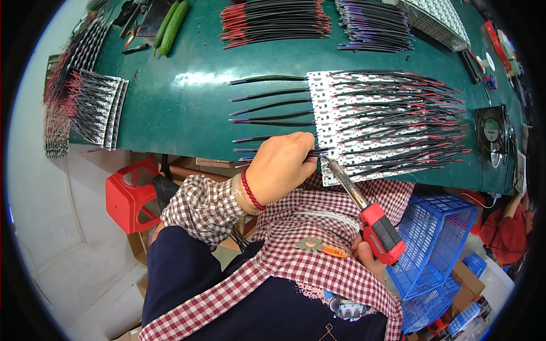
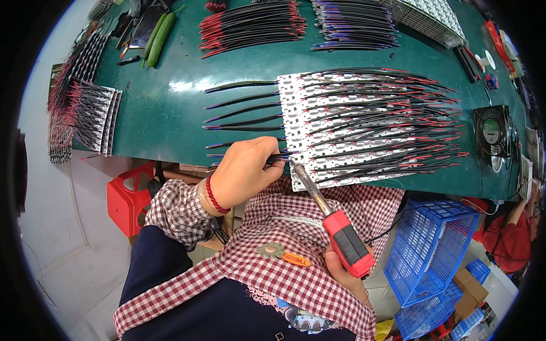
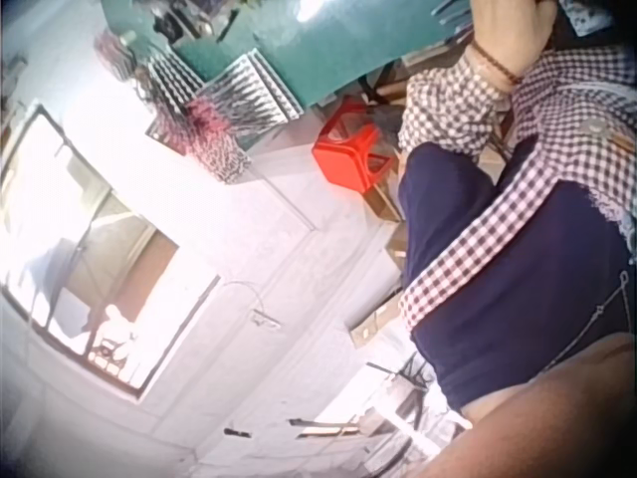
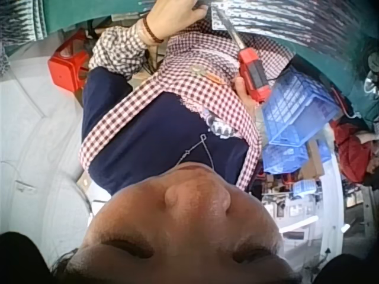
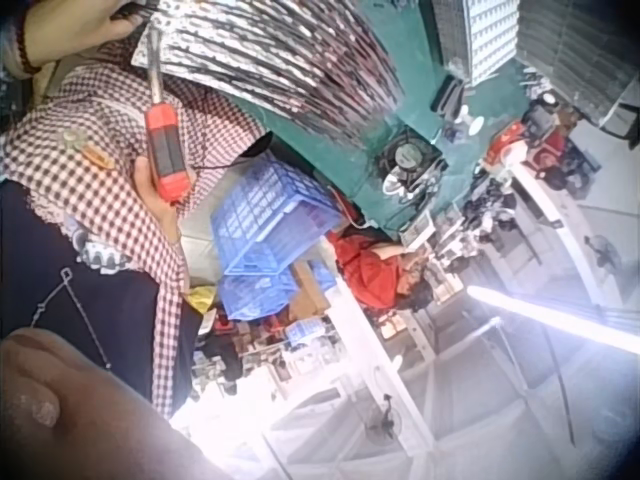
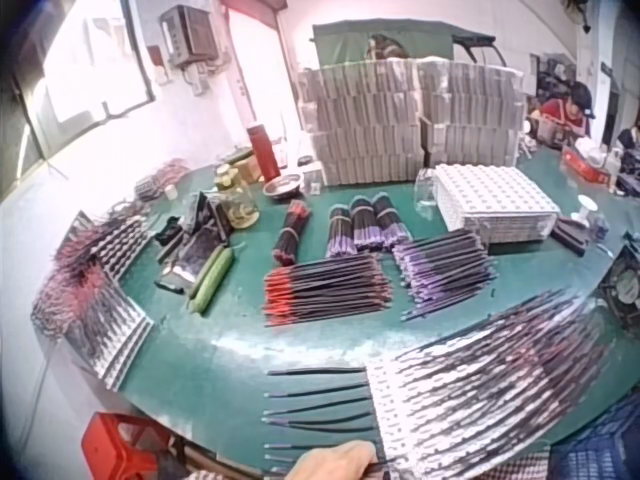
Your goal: The person solders wires onto circuit boards using a soldering gun, aligning the wire ends against the board contacts and applying heat.
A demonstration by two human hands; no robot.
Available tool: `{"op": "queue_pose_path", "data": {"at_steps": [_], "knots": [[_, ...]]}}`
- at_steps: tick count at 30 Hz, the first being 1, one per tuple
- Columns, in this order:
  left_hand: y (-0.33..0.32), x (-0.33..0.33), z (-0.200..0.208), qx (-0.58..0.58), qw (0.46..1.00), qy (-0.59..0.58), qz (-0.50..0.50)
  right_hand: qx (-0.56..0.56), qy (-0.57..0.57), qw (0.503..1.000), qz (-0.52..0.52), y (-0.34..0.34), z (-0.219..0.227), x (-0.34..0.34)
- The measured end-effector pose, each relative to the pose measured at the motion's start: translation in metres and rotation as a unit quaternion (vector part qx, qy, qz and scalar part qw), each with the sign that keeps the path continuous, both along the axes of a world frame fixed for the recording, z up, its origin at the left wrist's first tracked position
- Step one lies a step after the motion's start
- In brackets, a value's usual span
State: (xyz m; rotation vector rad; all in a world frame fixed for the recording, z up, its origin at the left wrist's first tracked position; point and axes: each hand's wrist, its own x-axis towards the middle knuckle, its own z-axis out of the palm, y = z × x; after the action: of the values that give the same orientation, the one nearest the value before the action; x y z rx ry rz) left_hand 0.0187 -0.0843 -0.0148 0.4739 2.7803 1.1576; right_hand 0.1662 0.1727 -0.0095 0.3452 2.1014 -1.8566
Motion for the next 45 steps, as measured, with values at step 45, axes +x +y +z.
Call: {"op": "queue_pose_path", "data": {"at_steps": [45], "knots": [[0.002, 0.003, 0.002, -0.012, 1.0, 0.018, 0.008, 0.011, 0.085, 0.996, 0.017, 0.005, -0.013, 0.002]]}}
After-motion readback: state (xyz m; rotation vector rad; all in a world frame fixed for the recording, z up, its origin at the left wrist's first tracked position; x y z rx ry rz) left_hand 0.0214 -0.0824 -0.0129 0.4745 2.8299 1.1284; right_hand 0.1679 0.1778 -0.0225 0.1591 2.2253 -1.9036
